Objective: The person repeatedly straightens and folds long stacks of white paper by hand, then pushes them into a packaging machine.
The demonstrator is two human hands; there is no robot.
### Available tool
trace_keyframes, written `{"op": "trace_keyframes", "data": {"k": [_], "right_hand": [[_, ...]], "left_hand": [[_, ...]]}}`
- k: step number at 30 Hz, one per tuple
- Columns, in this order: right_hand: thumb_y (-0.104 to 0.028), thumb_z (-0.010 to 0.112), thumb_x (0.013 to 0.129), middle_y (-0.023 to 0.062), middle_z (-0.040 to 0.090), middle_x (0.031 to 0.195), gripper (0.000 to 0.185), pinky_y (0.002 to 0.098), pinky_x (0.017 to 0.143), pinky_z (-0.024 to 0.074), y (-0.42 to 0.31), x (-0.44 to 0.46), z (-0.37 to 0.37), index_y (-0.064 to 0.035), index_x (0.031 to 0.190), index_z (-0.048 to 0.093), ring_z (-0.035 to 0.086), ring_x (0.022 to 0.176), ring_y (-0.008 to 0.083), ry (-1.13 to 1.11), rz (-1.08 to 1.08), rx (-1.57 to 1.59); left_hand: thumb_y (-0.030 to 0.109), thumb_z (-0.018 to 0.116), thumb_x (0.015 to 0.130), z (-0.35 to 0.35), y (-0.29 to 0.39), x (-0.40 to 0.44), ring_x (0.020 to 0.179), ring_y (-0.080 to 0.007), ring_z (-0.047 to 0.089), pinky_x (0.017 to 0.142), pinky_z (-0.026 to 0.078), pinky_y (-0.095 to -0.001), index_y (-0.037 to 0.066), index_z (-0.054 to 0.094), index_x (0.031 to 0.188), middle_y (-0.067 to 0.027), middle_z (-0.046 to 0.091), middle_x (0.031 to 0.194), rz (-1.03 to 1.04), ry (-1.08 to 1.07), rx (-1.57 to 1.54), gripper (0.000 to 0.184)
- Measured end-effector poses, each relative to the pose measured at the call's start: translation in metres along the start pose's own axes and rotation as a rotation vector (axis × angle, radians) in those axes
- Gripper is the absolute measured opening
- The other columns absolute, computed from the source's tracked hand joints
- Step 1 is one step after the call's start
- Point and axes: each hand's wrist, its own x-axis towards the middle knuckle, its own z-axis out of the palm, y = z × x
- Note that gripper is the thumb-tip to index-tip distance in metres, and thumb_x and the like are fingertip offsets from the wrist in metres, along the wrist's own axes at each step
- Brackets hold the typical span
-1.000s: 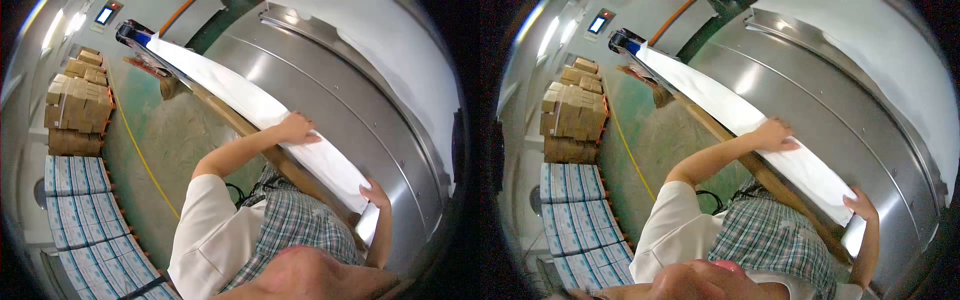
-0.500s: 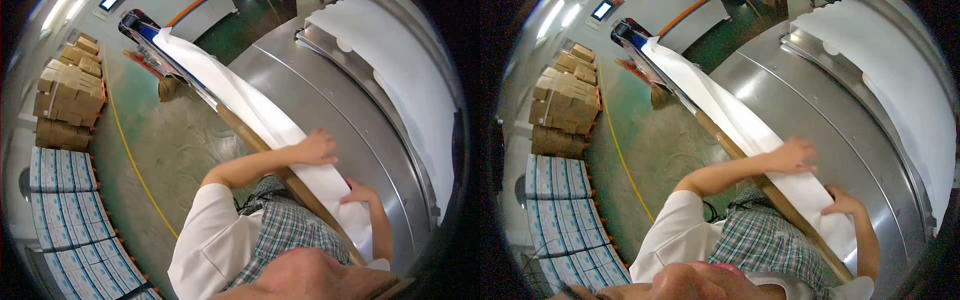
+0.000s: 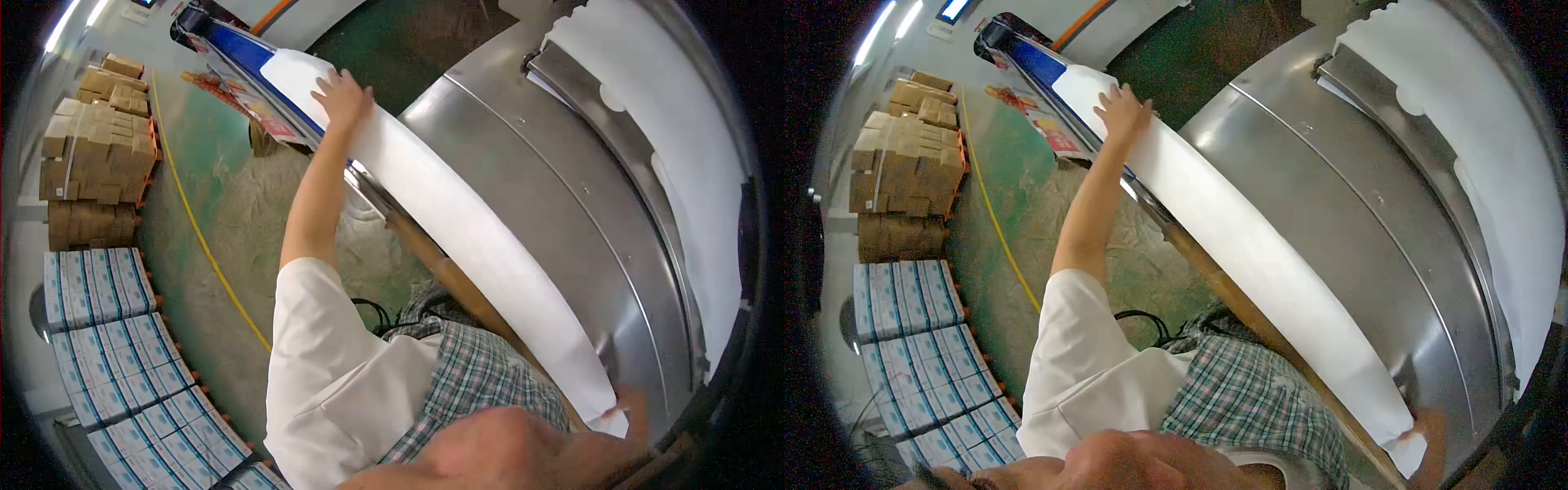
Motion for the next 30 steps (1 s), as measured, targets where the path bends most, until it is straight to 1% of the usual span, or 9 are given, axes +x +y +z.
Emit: {"op": "trace_keyframes", "data": {"k": [6,11,15,18,23,25,26,29,30], "right_hand": [[-0.033,0.083,0.047,0.0126,0.061,0.103,0.073,0.035,0.084,0.0433,-0.037,-0.006,0.015,-0.0039,0.109,0.056,0.057,0.095,0.0236,-0.075,0.102,0.127],[-0.034,0.083,0.047,0.0127,0.061,0.103,0.073,0.0349,0.084,0.0434,-0.052,0.003,0.021,-0.0037,0.109,0.056,0.057,0.095,0.0237,-0.134,0.13,0.171],[-0.034,0.083,0.047,0.0129,0.061,0.103,0.073,0.0348,0.084,0.0434,-0.058,0.006,0.017,-0.0036,0.109,0.056,0.057,0.095,0.0238,-0.171,0.145,0.179],[-0.034,0.082,0.047,0.013,0.061,0.103,0.074,0.0348,0.084,0.0435,-0.06,0.009,0.012,-0.0036,0.109,0.056,0.057,0.095,0.0239,-0.182,0.147,0.175],[-0.034,0.082,0.047,0.0131,0.061,0.103,0.074,0.0347,0.083,0.0435,-0.057,0.009,0.011,-0.0034,0.109,0.056,0.057,0.095,0.024,-0.185,0.152,0.196],[-0.035,0.082,0.047,0.0132,0.061,0.103,0.074,0.0346,0.083,0.0435,-0.057,0.009,0.011,-0.0034,0.109,0.056,0.057,0.095,0.0241,-0.191,0.152,0.2],[-0.035,0.082,0.047,0.0132,0.061,0.103,0.074,0.0346,0.083,0.0436,-0.057,0.01,0.009,-0.0034,0.109,0.056,0.057,0.095,0.0241,-0.189,0.155,0.199],[-0.035,0.082,0.047,0.0133,0.061,0.102,0.074,0.0346,0.083,0.0436,-0.059,0.01,0.008,-0.0033,0.109,0.056,0.057,0.095,0.0242,-0.195,0.16,0.202],[-0.035,0.082,0.047,0.0134,0.061,0.102,0.074,0.0346,0.083,0.0436,-0.059,0.01,0.007,-0.0033,0.109,0.056,0.057,0.094,0.0242,-0.197,0.161,0.202]], "left_hand": [[0.042,0.062,0.07,0.009,-0.035,0.061,0.113,-0.039,0.037,0.088,0.033,-0.0547,0.009,0.045,0.118,-0.017,0.04,0.122,-0.122,0.06,0.042,0.06],[0.041,0.065,0.066,0.004,-0.031,0.089,0.099,-0.037,0.047,0.076,0.041,-0.0496,0.008,0.054,0.106,-0.0156,0.05,0.106,-0.023,0.028,0.115,0.054],[0.041,0.066,0.065,-0.004,0.008,0.094,0.108,-0.0403,0.044,0.086,0.036,-0.0576,0.007,0.052,0.113,-0.0206,0.047,0.116,0.19,-0.369,0.268,0.061],[0.028,0.056,0.075,0.022,0.005,0.102,0.11,-0.0454,0.042,0.083,0.035,-0.0624,0.003,0.049,0.119,-0.0244,0.041,0.126,0.158,-0.338,0.614,0.052],[0.021,0.045,0.082,0.028,-0.012,0.117,0.104,-0.0424,0.048,0.079,0.04,-0.0564,0.004,0.054,0.113,-0.0197,0.051,0.116,0.132,-0.296,0.622,0.036],[0.02,0.045,0.081,0.036,-0.035,0.129,0.098,-0.0344,0.055,0.076,0.046,-0.046,0.004,0.06,0.103,-0.0165,0.057,0.109,0.026,-0.112,0.341,0.03],[0.017,0.048,0.078,0.029,-0.042,0.13,0.088,-0.0283,0.061,0.07,0.049,-0.0401,0.003,0.064,0.089,-0.0147,0.063,0.094,-0.047,-0.067,0.225,0.023],[0.017,0.052,0.075,-0.006,-0.062,0.123,0.079,-0.0259,0.062,0.066,0.049,-0.0396,0.003,0.065,0.083,-0.0161,0.063,0.081,-0.285,0.005,0.044,0.021],[0.017,0.055,0.072,0.007,-0.095,0.136,0.078,-0.0252,0.062,0.066,0.049,-0.0377,0.001,0.064,0.083,-0.0156,0.063,0.079,-0.383,-0.014,-0.306,0.022]]}}
